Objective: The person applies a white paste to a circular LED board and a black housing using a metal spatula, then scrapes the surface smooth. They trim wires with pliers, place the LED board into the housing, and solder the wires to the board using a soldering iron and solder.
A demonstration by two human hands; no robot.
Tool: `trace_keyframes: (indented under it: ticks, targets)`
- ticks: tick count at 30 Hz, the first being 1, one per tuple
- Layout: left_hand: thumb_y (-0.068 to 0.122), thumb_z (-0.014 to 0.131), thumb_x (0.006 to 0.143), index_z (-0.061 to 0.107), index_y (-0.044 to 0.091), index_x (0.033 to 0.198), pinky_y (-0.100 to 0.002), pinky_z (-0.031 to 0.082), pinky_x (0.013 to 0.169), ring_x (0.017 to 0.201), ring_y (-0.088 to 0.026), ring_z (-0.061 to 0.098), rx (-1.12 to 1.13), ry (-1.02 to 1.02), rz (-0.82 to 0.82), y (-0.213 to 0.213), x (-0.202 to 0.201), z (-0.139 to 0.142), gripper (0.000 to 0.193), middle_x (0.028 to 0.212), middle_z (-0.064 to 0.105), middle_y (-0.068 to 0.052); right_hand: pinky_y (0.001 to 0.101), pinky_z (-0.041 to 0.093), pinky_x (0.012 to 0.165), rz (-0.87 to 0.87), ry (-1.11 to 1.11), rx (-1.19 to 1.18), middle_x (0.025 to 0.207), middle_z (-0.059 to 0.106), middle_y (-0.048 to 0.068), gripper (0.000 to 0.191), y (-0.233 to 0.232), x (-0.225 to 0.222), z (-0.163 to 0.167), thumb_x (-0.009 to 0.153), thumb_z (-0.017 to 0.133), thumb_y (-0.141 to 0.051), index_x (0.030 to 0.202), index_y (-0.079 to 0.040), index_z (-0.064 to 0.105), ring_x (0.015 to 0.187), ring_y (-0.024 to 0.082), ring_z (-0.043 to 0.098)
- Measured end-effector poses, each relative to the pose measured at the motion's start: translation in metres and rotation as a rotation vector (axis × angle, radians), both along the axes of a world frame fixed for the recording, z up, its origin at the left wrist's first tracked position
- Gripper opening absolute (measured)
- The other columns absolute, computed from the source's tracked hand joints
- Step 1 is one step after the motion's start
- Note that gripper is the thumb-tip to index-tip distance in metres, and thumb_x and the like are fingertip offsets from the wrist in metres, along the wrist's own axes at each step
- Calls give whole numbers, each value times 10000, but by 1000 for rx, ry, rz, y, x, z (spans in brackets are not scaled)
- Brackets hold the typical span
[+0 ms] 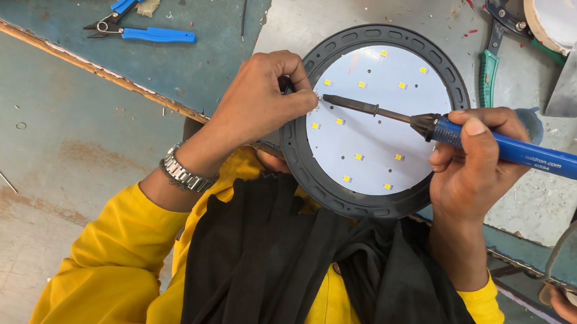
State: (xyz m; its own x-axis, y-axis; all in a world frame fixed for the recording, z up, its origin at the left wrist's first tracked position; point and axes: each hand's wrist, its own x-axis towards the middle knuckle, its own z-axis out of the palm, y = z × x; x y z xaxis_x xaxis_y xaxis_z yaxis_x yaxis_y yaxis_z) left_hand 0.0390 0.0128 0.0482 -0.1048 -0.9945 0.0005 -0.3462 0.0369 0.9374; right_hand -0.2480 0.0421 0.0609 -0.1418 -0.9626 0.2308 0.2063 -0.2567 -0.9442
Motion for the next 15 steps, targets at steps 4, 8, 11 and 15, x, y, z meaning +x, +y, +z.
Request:
trace_keyframes:
  ticks: [4, 8, 11, 15]
  targets:
    - [130, 748, 808, 683, 8, 791, -265, 496, 579, 633, -71, 605, 19, 111, -32, -1, 2, -7, 138, 740, 704, -27, 236, 430, 473, -47, -10, -4, 766, 619, 108, 187, 2, -5, -1, 1016, 652, -145, 976, 34, 615, 506, 140, 533]
    - [113, 694, 953, 681, -7, 891, -239, 484, 705, 771, -68, 583, 150, 450, -90, -2, 12, -16, 136, 851, 677, -26, 255, 454, 498, -57, -57, -44, 759, 594, 101, 220, 9, -14, -1, 1044, 644, -152, 963, 49, 602, 521, 148, 526]
    - [113, 611, 1000, 687, 12, 964, -275, 543, 891, 960, -121, 645, 250, 690, -68, 3, 24, -17, 131, 1020, 689, -73, 286, 483, 548, -93, -74, -75, 833, 618, 129, 223, 18, -22, 2, 1083, 643, -149, 1003, 51, 587, 544, 166, 534]
    - [31, 595, 944, 725, -19, 1090, -332, 504, 1066, 1217, -192, 637, 1, 536, -109, 21, 38, -10, 201, 1375, 656, -130, 289, 496, 518, -180, -95, -98, 945, 661, 148, 195, 27, -28, 6, 1054, 640, -162, 1063, 23, 581, 542, 175, 556]
